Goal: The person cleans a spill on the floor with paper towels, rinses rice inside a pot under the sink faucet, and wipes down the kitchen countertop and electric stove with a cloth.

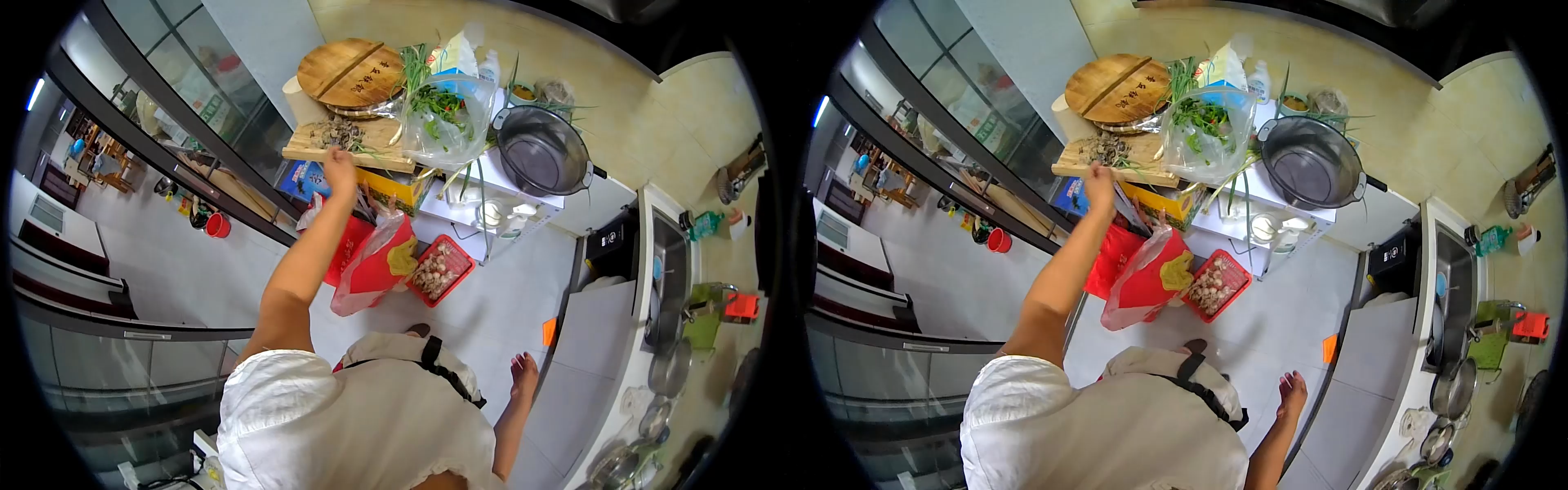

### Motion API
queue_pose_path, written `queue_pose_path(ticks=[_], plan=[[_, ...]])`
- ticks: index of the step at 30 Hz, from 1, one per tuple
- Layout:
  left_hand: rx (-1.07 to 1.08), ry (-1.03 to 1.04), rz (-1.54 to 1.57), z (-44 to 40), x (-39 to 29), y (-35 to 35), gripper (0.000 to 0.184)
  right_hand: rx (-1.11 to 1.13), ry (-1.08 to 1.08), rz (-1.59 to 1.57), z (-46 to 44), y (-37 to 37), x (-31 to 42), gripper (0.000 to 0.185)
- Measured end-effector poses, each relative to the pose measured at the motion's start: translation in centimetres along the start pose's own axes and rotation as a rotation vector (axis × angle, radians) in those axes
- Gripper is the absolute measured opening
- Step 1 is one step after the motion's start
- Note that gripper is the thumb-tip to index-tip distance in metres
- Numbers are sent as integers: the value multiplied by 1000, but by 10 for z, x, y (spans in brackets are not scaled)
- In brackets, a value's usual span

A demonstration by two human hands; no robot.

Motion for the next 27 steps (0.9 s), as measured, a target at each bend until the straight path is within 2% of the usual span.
queue_pose_path(ticks=[2,4,5,8,11,13,14,17,19,23,27], plan=[[-8,-8,-160,-36,6,-24,32,17,-29,52,5,13,1,39],[-83,101,-207,-53,-2,-48,40,37,-52,108,10,19,5,37],[-34,22,-74,-66,6,-58,48,51,-64,136,11,20,6,37],[-24,56,-251,-92,20,-78,60,34,-56,204,9,19,6,35],[28,116,-438,-118,4,-94,67,9,-37,256,11,21,-1,35],[61,205,-498,-142,5,-90,71,18,-51,248,22,26,-9,37],[87,225,-503,-154,6,-89,79,20,-48,244,29,31,-16,37],[227,144,-482,-170,-28,-82,89,1,-33,234,57,42,-35,38],[270,181,-500,-219,19,-61,99,-17,-19,212,76,58,-49,37],[278,274,-392,-259,34,-36,106,-130,6,162,102,76,-89,33],[461,379,-286,-264,18,-27,113,-233,5,100,128,112,-123,31]])
Point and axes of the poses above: each hand's wrist, its own z-axis away from the middle knuckle, its own y-axis out of the palm, x = y × z, the point moved 1 cm from there along -z, towards the middle knuckle, and after that the axes turned 2 degrees about y, right-handed, at the moved point
